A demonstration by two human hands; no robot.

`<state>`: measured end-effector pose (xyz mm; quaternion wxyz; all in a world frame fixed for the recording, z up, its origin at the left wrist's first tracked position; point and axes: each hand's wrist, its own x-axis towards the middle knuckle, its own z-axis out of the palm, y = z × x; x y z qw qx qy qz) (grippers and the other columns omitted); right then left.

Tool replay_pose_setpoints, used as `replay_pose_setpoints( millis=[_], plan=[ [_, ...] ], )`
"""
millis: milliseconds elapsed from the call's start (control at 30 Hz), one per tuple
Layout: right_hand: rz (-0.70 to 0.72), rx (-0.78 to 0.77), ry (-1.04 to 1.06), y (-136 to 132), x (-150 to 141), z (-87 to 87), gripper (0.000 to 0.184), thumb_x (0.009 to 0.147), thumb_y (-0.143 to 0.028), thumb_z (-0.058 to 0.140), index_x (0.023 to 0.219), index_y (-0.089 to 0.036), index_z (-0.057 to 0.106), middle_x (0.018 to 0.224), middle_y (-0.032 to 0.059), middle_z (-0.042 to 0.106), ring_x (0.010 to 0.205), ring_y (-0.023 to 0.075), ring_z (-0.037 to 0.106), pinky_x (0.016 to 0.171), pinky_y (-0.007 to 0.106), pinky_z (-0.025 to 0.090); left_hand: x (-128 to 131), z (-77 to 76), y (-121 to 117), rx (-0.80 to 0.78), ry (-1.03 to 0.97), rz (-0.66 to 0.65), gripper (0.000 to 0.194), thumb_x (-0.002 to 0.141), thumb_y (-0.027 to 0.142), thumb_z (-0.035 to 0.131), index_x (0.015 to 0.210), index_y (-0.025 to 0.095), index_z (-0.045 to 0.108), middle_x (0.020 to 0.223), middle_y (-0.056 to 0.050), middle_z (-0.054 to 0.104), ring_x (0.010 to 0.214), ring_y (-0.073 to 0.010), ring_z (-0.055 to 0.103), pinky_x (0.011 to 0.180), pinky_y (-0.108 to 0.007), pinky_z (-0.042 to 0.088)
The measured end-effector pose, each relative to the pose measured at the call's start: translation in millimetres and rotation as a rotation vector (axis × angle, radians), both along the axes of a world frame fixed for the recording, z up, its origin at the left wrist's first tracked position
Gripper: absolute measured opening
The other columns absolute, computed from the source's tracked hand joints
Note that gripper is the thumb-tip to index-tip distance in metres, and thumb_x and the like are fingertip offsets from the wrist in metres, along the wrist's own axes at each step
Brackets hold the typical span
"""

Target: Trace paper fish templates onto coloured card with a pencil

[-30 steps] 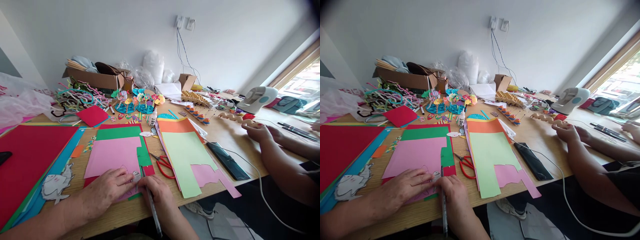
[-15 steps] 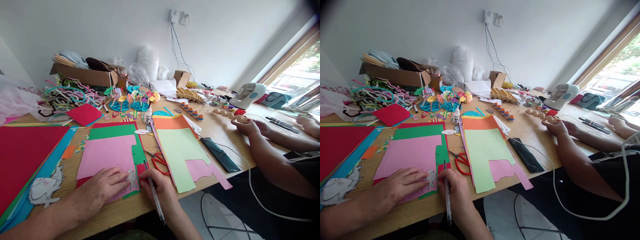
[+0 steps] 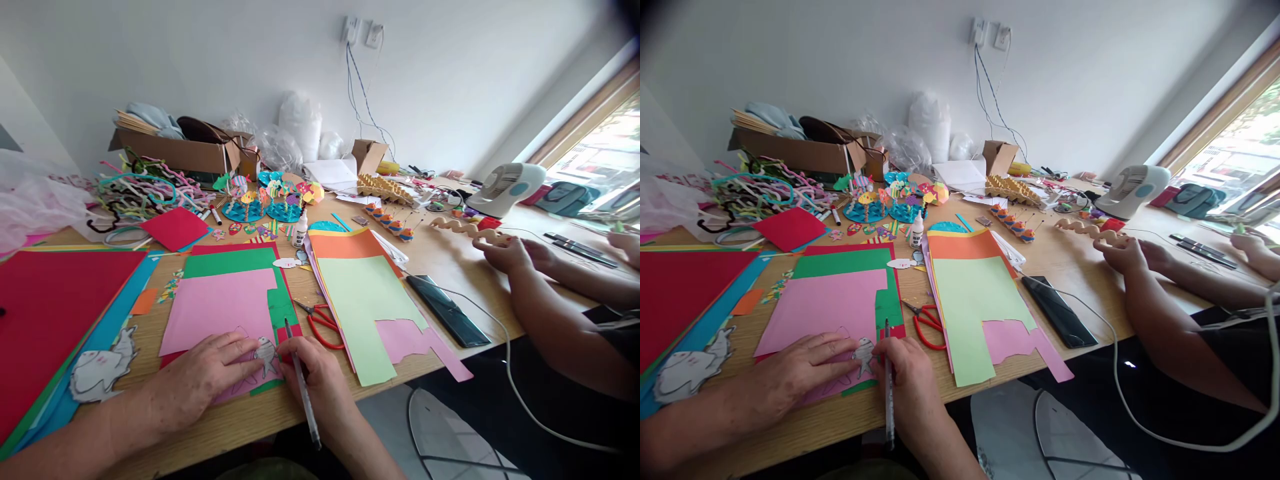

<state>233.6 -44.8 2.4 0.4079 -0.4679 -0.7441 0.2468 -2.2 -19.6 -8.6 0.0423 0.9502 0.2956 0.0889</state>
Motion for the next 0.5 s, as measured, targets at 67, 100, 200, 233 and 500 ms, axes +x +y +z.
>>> replay_pose_setpoints(
  millis=[67, 100, 200, 233, 500],
  plan=[
    [-0.012, -0.008, 0.040, 0, 1, -1.7, 0.016, 0.077, -0.005, 0.055, 0.081, -0.019, 0.063, 0.070, -0.0001, 0.061, 0.066, 0.0137, 0.056, 0.057, 0.019, 0.041, 0, 8.3, -1, -0.011, 0.018, -0.010, 0.050, 0.090, 0.008, 0.041, 0.132, 0.032, 0.054, 0.134, -0.002, 0.059, 0.120, -0.0231, 0.055, 0.101, -0.035, 0.045],
    [-0.015, -0.014, 0.062, 0, 2, -2.5, 0.015, 0.078, -0.006, 0.054, 0.081, -0.019, 0.062, 0.069, -0.0006, 0.060, 0.064, 0.0132, 0.055, 0.056, 0.019, 0.041, -1, 12.4, -1, -0.010, 0.018, -0.016, 0.050, 0.089, 0.007, 0.040, 0.131, 0.031, 0.055, 0.134, -0.003, 0.059, 0.120, -0.0232, 0.055, 0.100, -0.034, 0.046],
    [-0.019, -0.026, 0.090, 0, 2, -4.3, 0.014, 0.079, -0.006, 0.053, 0.081, -0.018, 0.061, 0.066, -0.0013, 0.058, 0.062, 0.0126, 0.054, 0.055, 0.018, 0.040, 0, 19.8, -1, 0.003, -0.026, -0.026, 0.049, 0.090, 0.007, 0.040, 0.130, 0.030, 0.057, 0.132, -0.003, 0.061, 0.118, -0.0227, 0.057, 0.099, -0.033, 0.047],
    [-0.019, -0.027, 0.087, 0, 2, -4.5, 0.014, 0.079, -0.006, 0.054, 0.081, -0.017, 0.062, 0.067, -0.0010, 0.058, 0.063, 0.0127, 0.055, 0.056, 0.019, 0.040, 0, 20.7, -1, 0.004, -0.039, -0.030, 0.049, 0.091, 0.007, 0.039, 0.130, 0.031, 0.057, 0.132, -0.003, 0.061, 0.117, -0.0222, 0.058, 0.099, -0.033, 0.047],
    [0.064, -0.058, 0.034, -3, 2, 4.3, 0.014, 0.083, -0.006, 0.060, 0.087, -0.018, 0.065, 0.080, 0.0033, 0.064, 0.075, 0.0164, 0.059, 0.066, 0.022, 0.043, 0, 16.1, 6, -0.113, -0.147, -0.054, 0.047, 0.091, 0.008, 0.038, 0.129, 0.028, 0.057, 0.129, -0.004, 0.062, 0.117, -0.0205, 0.057, 0.101, -0.034, 0.046]
  ],
)
